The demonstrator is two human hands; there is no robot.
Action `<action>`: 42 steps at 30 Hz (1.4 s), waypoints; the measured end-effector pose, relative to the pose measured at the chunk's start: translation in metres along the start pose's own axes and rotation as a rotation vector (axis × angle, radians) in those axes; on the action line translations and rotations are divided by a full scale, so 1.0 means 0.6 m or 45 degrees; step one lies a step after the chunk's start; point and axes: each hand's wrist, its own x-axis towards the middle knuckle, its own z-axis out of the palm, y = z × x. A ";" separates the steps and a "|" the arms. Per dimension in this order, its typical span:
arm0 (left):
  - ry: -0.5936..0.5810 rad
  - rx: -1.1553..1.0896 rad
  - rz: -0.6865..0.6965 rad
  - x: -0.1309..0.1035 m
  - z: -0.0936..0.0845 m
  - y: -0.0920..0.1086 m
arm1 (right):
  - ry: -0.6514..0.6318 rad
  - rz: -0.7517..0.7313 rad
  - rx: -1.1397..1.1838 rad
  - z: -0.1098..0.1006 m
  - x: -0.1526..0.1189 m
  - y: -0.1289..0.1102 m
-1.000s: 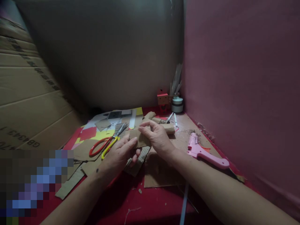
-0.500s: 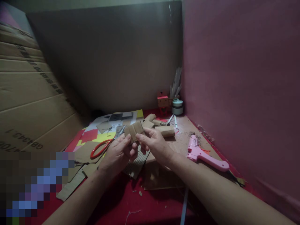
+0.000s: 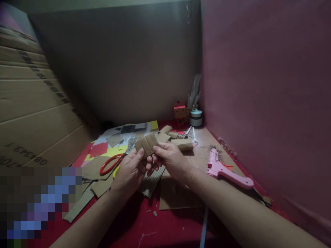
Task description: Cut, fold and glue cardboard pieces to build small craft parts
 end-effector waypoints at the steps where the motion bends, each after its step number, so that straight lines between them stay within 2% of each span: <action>1: -0.003 -0.007 -0.006 0.000 -0.001 0.001 | -0.001 -0.005 -0.003 0.001 0.000 0.000; 10: -0.050 -0.023 -0.031 0.002 0.000 0.005 | 0.078 -0.097 -0.265 0.007 -0.002 -0.013; 14: 0.176 0.038 0.019 0.011 -0.019 0.022 | 0.217 -0.232 -0.615 0.004 -0.002 -0.026; 16: 0.228 0.106 0.105 0.012 -0.029 0.033 | 0.163 -0.234 -0.700 0.004 -0.003 -0.028; 18: 0.199 0.223 0.141 0.009 -0.034 0.040 | 0.051 -0.215 -0.791 0.007 -0.007 -0.026; 22: 0.081 0.333 0.049 0.000 -0.029 0.037 | -0.030 -0.258 -1.028 0.013 -0.015 -0.018; 25: 0.074 0.257 0.047 -0.005 -0.023 0.030 | -0.055 -0.199 -0.868 0.016 -0.017 -0.016; 28: 0.096 0.242 0.128 -0.009 -0.020 0.030 | -0.177 0.025 -0.589 0.019 -0.016 -0.019; 30: 0.094 0.273 0.192 -0.011 -0.018 0.031 | -0.225 0.114 -0.571 0.022 -0.016 -0.023; 36: 0.033 0.387 0.297 -0.011 -0.022 0.030 | -0.141 -0.013 -0.886 0.022 -0.019 -0.031; 42: 0.022 0.700 0.332 -0.010 -0.025 0.035 | -0.222 -0.130 -1.093 0.020 -0.020 -0.028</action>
